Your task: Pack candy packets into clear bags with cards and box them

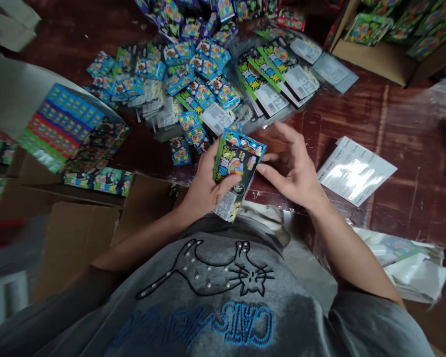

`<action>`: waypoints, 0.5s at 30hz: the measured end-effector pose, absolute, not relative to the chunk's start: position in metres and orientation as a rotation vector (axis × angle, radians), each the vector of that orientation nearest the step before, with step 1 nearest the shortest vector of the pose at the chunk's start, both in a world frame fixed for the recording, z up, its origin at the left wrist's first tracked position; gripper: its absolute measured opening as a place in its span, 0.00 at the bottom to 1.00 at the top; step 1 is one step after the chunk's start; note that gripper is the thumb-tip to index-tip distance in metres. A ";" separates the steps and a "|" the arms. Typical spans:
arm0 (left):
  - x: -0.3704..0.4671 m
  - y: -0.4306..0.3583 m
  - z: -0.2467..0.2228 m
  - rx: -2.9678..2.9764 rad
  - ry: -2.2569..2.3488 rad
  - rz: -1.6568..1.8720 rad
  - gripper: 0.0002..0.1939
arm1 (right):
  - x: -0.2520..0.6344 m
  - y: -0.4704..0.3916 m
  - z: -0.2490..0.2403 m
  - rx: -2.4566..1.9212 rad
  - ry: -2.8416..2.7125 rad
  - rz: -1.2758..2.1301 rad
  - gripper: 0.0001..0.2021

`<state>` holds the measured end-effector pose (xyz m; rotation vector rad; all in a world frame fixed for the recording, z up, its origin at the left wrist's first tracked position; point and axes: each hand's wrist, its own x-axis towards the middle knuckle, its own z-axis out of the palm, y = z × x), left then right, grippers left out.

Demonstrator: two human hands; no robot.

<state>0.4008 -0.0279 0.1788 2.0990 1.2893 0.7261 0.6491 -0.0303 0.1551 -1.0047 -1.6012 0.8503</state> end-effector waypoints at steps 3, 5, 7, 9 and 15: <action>0.405 -0.031 0.170 1.989 1.148 0.785 0.34 | 0.648 -0.032 0.149 -1.030 -1.610 0.864 0.26; 0.406 -0.034 0.164 1.895 1.065 0.780 0.39 | 0.646 -0.033 0.145 -1.076 -1.659 0.804 0.23; 0.404 -0.036 0.160 1.805 1.020 0.761 0.44 | 0.642 -0.034 0.140 -1.124 -1.678 0.740 0.26; 0.400 -0.036 0.157 1.748 0.994 0.752 0.46 | 0.637 -0.035 0.137 -1.164 -1.686 0.695 0.28; 0.386 -0.029 0.157 1.674 0.894 0.744 0.32 | 0.629 -0.039 0.133 -1.058 -1.620 0.959 0.15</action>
